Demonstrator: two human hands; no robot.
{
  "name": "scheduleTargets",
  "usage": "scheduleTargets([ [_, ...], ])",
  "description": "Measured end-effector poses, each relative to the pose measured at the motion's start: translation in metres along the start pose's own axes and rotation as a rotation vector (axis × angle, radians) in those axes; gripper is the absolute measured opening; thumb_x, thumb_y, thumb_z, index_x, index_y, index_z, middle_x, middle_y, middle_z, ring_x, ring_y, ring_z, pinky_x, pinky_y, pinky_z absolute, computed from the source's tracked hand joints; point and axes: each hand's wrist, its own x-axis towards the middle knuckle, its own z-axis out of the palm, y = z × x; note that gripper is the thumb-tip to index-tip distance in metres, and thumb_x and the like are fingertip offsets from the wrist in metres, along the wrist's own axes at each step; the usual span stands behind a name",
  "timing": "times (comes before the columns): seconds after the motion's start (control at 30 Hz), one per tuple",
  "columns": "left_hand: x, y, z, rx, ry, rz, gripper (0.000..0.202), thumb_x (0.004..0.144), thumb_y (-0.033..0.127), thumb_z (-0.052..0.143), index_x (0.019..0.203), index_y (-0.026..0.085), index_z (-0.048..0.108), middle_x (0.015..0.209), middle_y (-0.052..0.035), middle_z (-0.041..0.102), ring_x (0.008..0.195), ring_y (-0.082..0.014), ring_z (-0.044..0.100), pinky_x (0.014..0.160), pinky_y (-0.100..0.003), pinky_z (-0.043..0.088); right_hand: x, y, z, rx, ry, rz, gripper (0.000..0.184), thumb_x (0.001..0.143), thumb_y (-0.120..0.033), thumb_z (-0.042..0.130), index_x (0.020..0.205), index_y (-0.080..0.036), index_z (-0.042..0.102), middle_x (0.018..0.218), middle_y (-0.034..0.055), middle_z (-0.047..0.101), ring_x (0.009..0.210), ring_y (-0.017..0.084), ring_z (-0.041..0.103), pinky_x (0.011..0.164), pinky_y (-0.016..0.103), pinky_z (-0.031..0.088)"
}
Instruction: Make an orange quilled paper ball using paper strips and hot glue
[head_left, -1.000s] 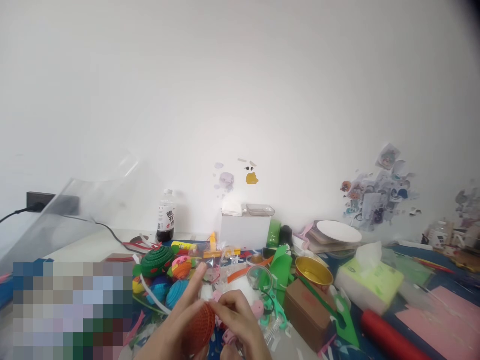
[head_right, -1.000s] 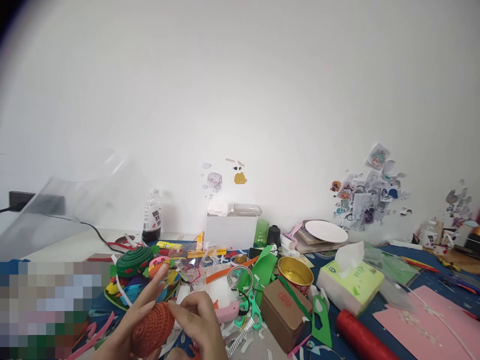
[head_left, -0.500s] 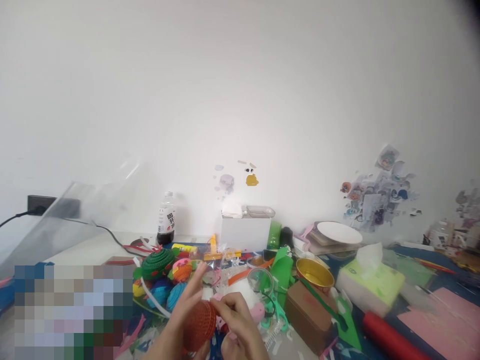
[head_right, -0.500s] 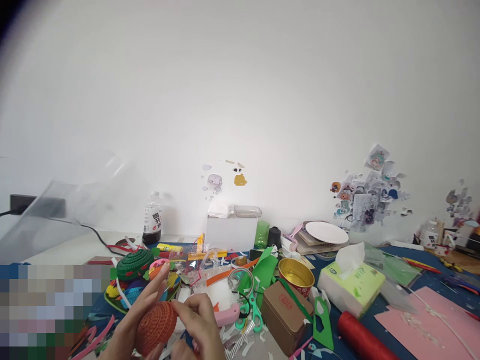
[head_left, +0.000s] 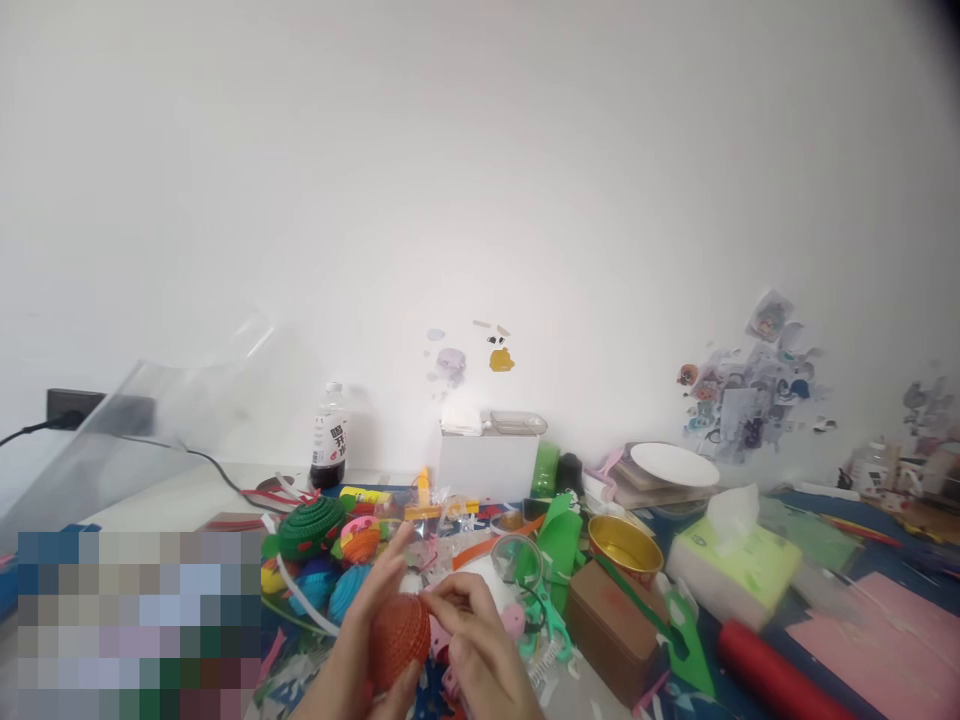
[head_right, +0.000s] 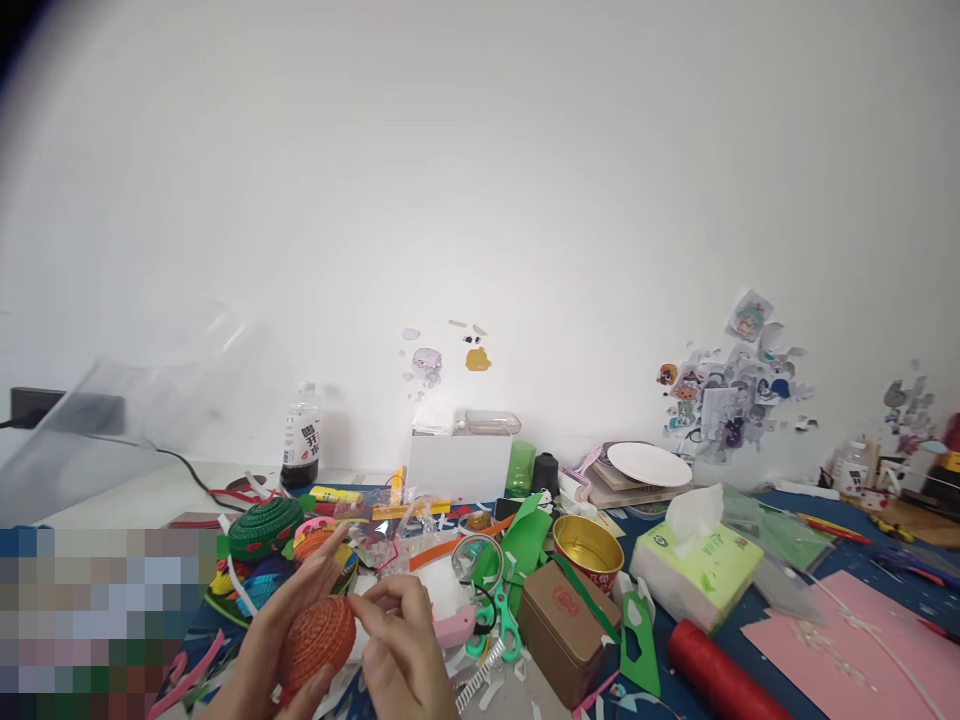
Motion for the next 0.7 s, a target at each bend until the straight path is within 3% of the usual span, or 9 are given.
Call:
scheduleTargets([
  [0.1, 0.002, 0.001, 0.001, -0.083, -0.009, -0.134, 0.048, 0.088, 0.026, 0.034, 0.135, 0.029, 0.022, 0.147, -0.0043, 0.026, 0.132, -0.0238, 0.026, 0.106, -0.044, 0.028, -0.001, 0.005, 0.001, -0.053, 0.068, 0.022, 0.044, 0.089, -0.051, 0.031, 0.119, -0.030, 0.055, 0.112, 0.0069, 0.050, 0.105, 0.022, 0.047, 0.092, 0.034, 0.038],
  [0.27, 0.006, -0.007, -0.002, -0.186, -0.015, -0.185, 0.052, 0.088, 0.031, 0.035, 0.136, 0.030, 0.016, 0.147, -0.0037, 0.026, 0.134, -0.0233, 0.021, 0.106, -0.042, 0.026, -0.005, 0.011, 0.007, -0.120, 0.048, -0.002, 0.047, 0.089, -0.053, 0.029, 0.115, -0.028, 0.059, 0.111, 0.0085, 0.052, 0.097, 0.022, 0.051, 0.087, 0.036, 0.041],
  [0.37, 0.004, -0.015, -0.002, -0.296, -0.039, -0.310, 0.055, 0.087, 0.036, 0.038, 0.137, 0.031, 0.014, 0.145, -0.0053, 0.030, 0.132, -0.0231, 0.025, 0.105, -0.043, 0.027, -0.003, 0.008, 0.000, -0.135, 0.056, 0.056, 0.042, 0.091, -0.048, 0.030, 0.113, -0.029, 0.060, 0.117, 0.0074, 0.050, 0.103, 0.022, 0.048, 0.090, 0.035, 0.040],
  [0.53, 0.012, -0.017, -0.001, -0.622, 0.028, -0.603, 0.087, 0.072, 0.048, 0.059, 0.139, 0.029, 0.006, 0.139, -0.0133, 0.040, 0.128, -0.0291, 0.034, 0.100, -0.044, 0.035, 0.001, 0.005, -0.019, -0.235, -0.074, 0.088, 0.041, 0.089, -0.049, 0.037, 0.117, -0.028, 0.057, 0.122, 0.0071, 0.049, 0.114, 0.023, 0.045, 0.096, 0.034, 0.037],
  [0.63, 0.019, -0.010, -0.002, -0.735, 0.094, -0.767, 0.098, 0.065, 0.048, 0.066, 0.139, 0.027, 0.005, 0.135, -0.0164, 0.045, 0.123, -0.0303, 0.041, 0.097, -0.044, 0.038, 0.000, 0.008, -0.021, -0.306, -0.043, 0.062, 0.058, 0.079, -0.056, 0.050, 0.129, -0.027, 0.043, 0.127, 0.0070, 0.047, 0.121, 0.026, 0.039, 0.099, 0.036, 0.034],
  [0.7, 0.020, -0.005, -0.002, -0.738, 0.109, -0.821, 0.097, 0.063, 0.049, 0.068, 0.139, 0.024, 0.013, 0.128, -0.0156, 0.052, 0.117, -0.0294, 0.048, 0.095, -0.042, 0.040, 0.000, 0.010, -0.019, -0.329, -0.073, 0.001, 0.070, 0.073, -0.057, 0.057, 0.133, -0.027, 0.037, 0.127, 0.0071, 0.049, 0.119, 0.027, 0.041, 0.098, 0.038, 0.036],
])
